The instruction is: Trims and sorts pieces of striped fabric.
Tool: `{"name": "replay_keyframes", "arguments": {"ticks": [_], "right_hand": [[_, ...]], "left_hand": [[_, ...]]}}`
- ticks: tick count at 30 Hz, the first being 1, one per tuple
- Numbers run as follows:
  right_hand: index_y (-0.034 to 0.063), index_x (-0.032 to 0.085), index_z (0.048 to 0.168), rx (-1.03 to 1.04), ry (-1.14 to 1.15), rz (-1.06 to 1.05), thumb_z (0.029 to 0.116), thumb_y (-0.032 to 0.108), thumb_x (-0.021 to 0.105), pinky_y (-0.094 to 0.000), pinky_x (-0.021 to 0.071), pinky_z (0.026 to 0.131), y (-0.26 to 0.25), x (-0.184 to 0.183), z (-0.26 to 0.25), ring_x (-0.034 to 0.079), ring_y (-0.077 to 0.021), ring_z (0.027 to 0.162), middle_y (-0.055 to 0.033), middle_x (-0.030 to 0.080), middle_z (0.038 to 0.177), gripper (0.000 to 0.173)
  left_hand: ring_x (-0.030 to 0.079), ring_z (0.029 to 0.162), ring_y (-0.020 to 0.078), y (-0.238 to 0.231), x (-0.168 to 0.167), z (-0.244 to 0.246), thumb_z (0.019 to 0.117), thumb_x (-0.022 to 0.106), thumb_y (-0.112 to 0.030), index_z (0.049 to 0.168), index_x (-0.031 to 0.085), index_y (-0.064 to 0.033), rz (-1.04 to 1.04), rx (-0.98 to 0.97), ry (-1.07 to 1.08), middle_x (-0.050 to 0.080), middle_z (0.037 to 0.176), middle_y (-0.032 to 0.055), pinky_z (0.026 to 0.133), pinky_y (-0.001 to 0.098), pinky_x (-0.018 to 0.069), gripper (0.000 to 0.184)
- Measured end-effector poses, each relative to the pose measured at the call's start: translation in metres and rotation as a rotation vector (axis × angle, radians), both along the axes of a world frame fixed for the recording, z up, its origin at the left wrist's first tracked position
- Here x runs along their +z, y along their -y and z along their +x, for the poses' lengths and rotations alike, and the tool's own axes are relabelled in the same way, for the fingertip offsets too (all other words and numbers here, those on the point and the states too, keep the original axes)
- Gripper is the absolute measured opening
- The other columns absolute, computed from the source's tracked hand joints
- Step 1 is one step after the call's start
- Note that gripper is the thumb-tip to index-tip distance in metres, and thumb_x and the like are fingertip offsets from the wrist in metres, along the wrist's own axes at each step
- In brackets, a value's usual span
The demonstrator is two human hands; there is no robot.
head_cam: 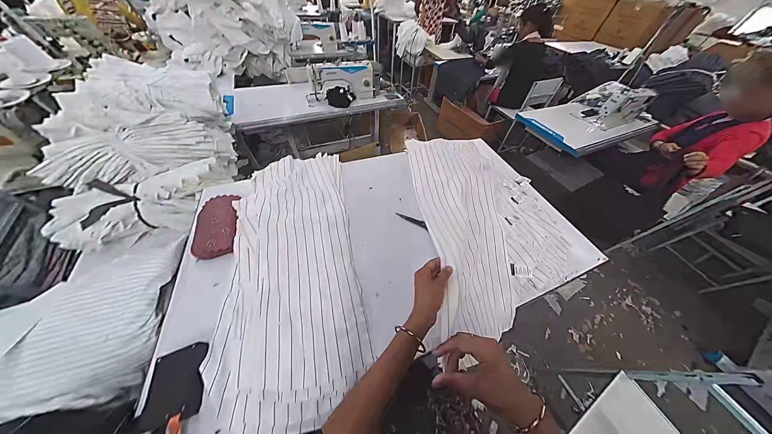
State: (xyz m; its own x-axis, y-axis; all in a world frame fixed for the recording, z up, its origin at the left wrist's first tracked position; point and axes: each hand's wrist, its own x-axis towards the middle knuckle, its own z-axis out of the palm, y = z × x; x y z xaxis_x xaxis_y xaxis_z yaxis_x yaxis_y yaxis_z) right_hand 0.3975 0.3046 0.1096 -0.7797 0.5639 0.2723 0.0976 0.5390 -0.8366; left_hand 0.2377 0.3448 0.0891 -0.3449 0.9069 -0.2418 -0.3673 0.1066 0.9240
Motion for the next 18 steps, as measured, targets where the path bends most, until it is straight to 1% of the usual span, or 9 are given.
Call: {"name": "replay_keyframes", "arguments": {"ticks": [3,6,8,9,11,13,15,16,18], "right_hand": [[0.0096,0.075,0.104,0.235,-0.23,-0.047,0.0891,0.025,0.08,-0.0141,0.0556,0.077,0.002,0.036,-0.017,0.067,0.0024,0.079,0.0023,0.074,0.084,0.022],[0.0116,0.076,0.103,0.279,-0.24,0.095,0.0949,0.025,0.073,-0.0184,0.0568,0.091,-0.008,0.055,-0.04,0.069,-0.0035,0.101,0.0014,0.075,0.102,0.016],[0.008,0.075,0.116,0.337,-0.049,0.153,0.0948,0.032,0.072,-0.0291,0.0558,0.097,-0.014,0.043,-0.054,0.069,-0.0129,0.111,-0.0065,0.074,0.118,0.032],[0.0054,0.072,0.124,0.396,0.064,0.122,0.0949,0.034,0.072,-0.0333,0.0572,0.092,-0.017,0.034,-0.062,0.07,-0.0154,0.105,-0.0096,0.073,0.12,0.04],[0.0023,0.069,0.126,0.525,0.236,-0.042,0.0963,0.029,0.07,-0.0298,0.0564,0.07,-0.017,0.017,-0.078,0.068,-0.0114,0.074,-0.009,0.076,0.1,0.04],[-0.001,0.069,0.12,0.643,0.392,-0.22,0.1004,0.028,0.065,-0.0243,0.0425,0.056,-0.02,0.007,-0.091,0.049,-0.0053,0.056,-0.0051,0.068,0.075,0.035],[-0.0027,0.069,0.111,0.708,0.493,-0.235,0.1014,0.032,0.063,-0.0234,0.035,0.053,-0.023,-0.002,-0.1,0.039,-0.0042,0.052,0.0011,0.05,0.06,0.036],[-0.0032,0.069,0.105,0.731,0.547,-0.187,0.1013,0.034,0.063,-0.0284,0.0355,0.055,-0.026,-0.002,-0.104,0.04,-0.0087,0.053,-0.0011,0.047,0.059,0.038],[-0.0037,0.065,0.089,0.778,0.607,-0.105,0.1006,0.034,0.064,-0.0372,0.0384,0.057,-0.032,0.001,-0.111,0.046,-0.0165,0.056,-0.0071,0.05,0.061,0.039]], "left_hand": [[0.067,0.085,0.0041,0.042,-0.002,0.022,0.0978,0.057,0.001,0.118,0.063,0.0124,0.265,-0.248,-0.02,0.072,0.098,0.0101,0.081,0.0241,0.056,0.024],[0.063,0.101,0.0028,0.096,-0.011,0.01,0.0975,0.058,-0.004,0.114,0.066,0.0112,0.624,-0.476,-0.117,0.07,0.108,0.0107,0.094,0.0219,0.05,0.024],[0.062,0.093,-0.0024,0.138,0.01,-0.014,0.097,0.059,-0.003,0.106,0.068,0.0095,0.444,-0.528,-0.203,0.071,0.098,0.0066,0.088,0.0182,0.0507,0.018],[0.06,0.091,-0.0026,0.155,0.019,-0.027,0.0987,0.057,-0.004,0.106,0.067,0.0087,0.285,-0.563,-0.239,0.069,0.096,0.0058,0.087,0.0184,0.05,0.018],[0.062,0.086,-0.0005,0.181,0.015,-0.046,0.1006,0.059,-0.012,0.106,0.069,0.0051,0.085,-0.514,-0.251,0.069,0.093,0.0038,0.084,0.0224,0.0518,0.021],[0.063,0.079,-0.0025,0.198,-0.001,-0.061,0.0982,0.063,-0.016,0.101,0.072,-0.0016,0.031,-0.377,-0.19,0.07,0.086,-0.0044,0.077,0.021,0.0526,0.017],[0.067,0.075,-0.0014,0.202,-0.012,-0.081,0.097,0.065,-0.013,0.1,0.075,-0.0051,-0.07,-0.208,-0.17,0.074,0.083,-0.0064,0.074,0.0208,0.057,0.013],[0.065,0.069,-0.0008,0.196,-0.019,-0.091,0.0982,0.065,-0.014,0.1,0.075,-0.0046,-0.155,-0.111,-0.244,0.072,0.078,-0.0061,0.069,0.021,0.0555,0.014],[0.048,0.056,0.0049,0.169,-0.037,-0.109,0.1012,0.064,-0.021,0.108,0.074,-0.0038,-0.38,0.051,-0.512,0.056,0.064,-0.0043,0.059,0.0263,0.0424,0.021]]}}
